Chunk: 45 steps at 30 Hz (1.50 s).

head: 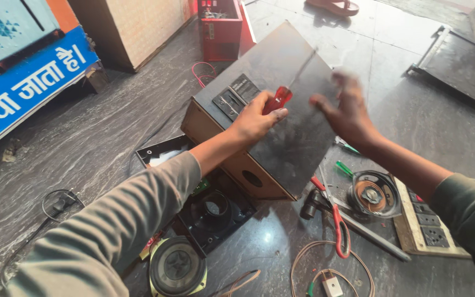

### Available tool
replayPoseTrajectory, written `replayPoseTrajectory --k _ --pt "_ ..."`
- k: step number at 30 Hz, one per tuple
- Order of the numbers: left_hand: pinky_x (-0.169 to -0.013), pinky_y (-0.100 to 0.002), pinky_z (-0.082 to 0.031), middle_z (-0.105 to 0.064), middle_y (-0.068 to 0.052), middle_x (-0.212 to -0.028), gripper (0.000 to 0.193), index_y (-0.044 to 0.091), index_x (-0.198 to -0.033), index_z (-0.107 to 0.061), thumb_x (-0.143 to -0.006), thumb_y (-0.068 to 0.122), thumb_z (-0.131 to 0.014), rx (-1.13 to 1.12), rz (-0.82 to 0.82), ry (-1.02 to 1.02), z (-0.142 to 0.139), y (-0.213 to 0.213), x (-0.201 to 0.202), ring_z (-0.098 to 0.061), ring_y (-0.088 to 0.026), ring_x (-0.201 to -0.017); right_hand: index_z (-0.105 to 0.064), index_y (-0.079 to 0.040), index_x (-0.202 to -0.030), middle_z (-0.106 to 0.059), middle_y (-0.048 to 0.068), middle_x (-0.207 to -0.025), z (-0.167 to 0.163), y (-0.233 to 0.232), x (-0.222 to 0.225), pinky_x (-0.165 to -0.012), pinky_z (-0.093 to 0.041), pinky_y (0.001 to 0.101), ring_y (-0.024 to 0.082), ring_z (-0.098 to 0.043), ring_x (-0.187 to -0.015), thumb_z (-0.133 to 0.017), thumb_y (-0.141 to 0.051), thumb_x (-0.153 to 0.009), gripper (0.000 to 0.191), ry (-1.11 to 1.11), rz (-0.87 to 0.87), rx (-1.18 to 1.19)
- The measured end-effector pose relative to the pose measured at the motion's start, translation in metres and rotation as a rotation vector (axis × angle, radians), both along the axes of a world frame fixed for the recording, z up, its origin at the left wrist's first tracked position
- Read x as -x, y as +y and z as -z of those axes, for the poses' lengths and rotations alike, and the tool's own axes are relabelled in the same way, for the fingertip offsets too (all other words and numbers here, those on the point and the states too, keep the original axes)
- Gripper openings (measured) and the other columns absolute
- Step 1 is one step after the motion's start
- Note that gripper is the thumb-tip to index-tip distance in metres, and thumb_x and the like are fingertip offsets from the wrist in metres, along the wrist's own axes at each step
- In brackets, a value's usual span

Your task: The person uses a hammer and screwdriver to pry open the side of a black speaker box, then uses scissors to cut the seams. They remove the side panel to reveal the internal circuit board and speaker components.

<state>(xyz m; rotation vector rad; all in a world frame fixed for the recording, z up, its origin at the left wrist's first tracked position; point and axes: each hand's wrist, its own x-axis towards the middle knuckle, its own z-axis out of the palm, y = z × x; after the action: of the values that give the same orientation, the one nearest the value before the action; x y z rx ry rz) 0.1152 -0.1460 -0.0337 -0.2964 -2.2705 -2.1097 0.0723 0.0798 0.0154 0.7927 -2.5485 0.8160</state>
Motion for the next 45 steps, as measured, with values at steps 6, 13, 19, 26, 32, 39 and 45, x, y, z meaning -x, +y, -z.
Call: replayPoseTrajectory --k 6,13,19,26,32,39,45 --pt "-0.105 -0.037 -0.048 -0.056 -0.006 -0.133 0.058 0.014 -0.143 -0.043 -0.089 0.002 -0.061 -0.280 0.232 0.049 0.001 0.052 0.014 -0.055 -0.019 -0.127 -0.050 -0.003 -0.146 -0.061 0.015 -0.140 0.016 0.043 -0.015 -0.104 -0.051 0.0410 0.022 -0.059 -0.130 -0.057 -0.030 -0.104 0.050 -0.879 -0.244 0.561" --pt "-0.110 -0.038 -0.049 -0.070 -0.019 -0.129 0.030 -0.005 -0.128 -0.062 -0.106 0.011 -0.048 -0.417 0.380 0.112 -0.011 0.136 0.035 -0.061 -0.029 -0.127 -0.050 -0.006 -0.133 -0.065 0.008 -0.118 0.017 0.051 -0.058 -0.095 -0.056 0.0405 0.018 -0.065 -0.109 -0.060 -0.027 -0.100 0.039 -0.920 -0.283 0.423" --pt "-0.074 -0.027 -0.049 -0.055 -0.002 -0.083 0.032 0.006 -0.107 -0.066 -0.103 0.035 -0.055 -0.448 0.110 0.206 -0.017 0.173 0.051 -0.054 -0.010 -0.075 -0.056 -0.004 -0.120 -0.069 0.010 -0.098 0.027 0.093 -0.054 -0.080 -0.053 0.0372 0.017 -0.061 -0.085 -0.062 -0.032 -0.099 0.035 -0.668 -0.063 -0.005" --pt "-0.039 -0.028 -0.029 -0.034 0.007 -0.053 0.048 0.017 -0.061 -0.036 -0.103 0.033 -0.053 -0.701 -0.244 -0.073 0.006 0.200 0.043 -0.030 -0.006 -0.044 -0.062 0.002 -0.105 -0.072 0.018 -0.096 0.125 0.148 -0.079 -0.074 -0.056 0.0425 0.027 -0.069 -0.081 -0.068 -0.040 -0.092 0.044 -0.535 0.108 -0.161" --pt "-0.038 -0.026 -0.023 -0.032 0.008 -0.051 0.047 0.018 -0.060 -0.035 -0.102 0.032 -0.054 -0.698 -0.220 0.041 0.013 0.189 0.047 -0.028 -0.005 -0.043 -0.062 0.004 -0.103 -0.068 0.029 -0.099 0.228 0.195 -0.128 -0.082 -0.055 0.0498 0.043 -0.069 -0.095 -0.069 -0.054 -0.092 0.059 -0.940 0.040 -0.746" --pt "-0.042 -0.028 -0.030 -0.031 0.006 -0.050 0.053 0.017 -0.056 -0.033 -0.098 0.037 -0.060 -0.728 -0.201 0.024 0.004 0.181 0.037 -0.034 -0.008 -0.043 -0.052 -0.004 -0.112 -0.063 0.020 -0.104 0.233 0.203 -0.147 -0.086 -0.054 0.0504 0.042 -0.066 -0.099 -0.060 -0.016 -0.094 0.024 -0.274 -0.124 -0.554" --pt "-0.045 -0.029 -0.028 -0.027 0.005 -0.050 0.057 0.018 -0.056 -0.028 -0.099 0.039 -0.058 -0.796 -0.164 0.077 -0.007 0.165 0.043 -0.027 -0.010 -0.045 -0.045 0.009 -0.115 -0.054 0.031 -0.108 0.229 0.189 -0.108 -0.071 -0.054 0.0548 0.047 -0.064 -0.085 -0.062 -0.017 -0.091 0.039 -0.454 0.021 -0.618"
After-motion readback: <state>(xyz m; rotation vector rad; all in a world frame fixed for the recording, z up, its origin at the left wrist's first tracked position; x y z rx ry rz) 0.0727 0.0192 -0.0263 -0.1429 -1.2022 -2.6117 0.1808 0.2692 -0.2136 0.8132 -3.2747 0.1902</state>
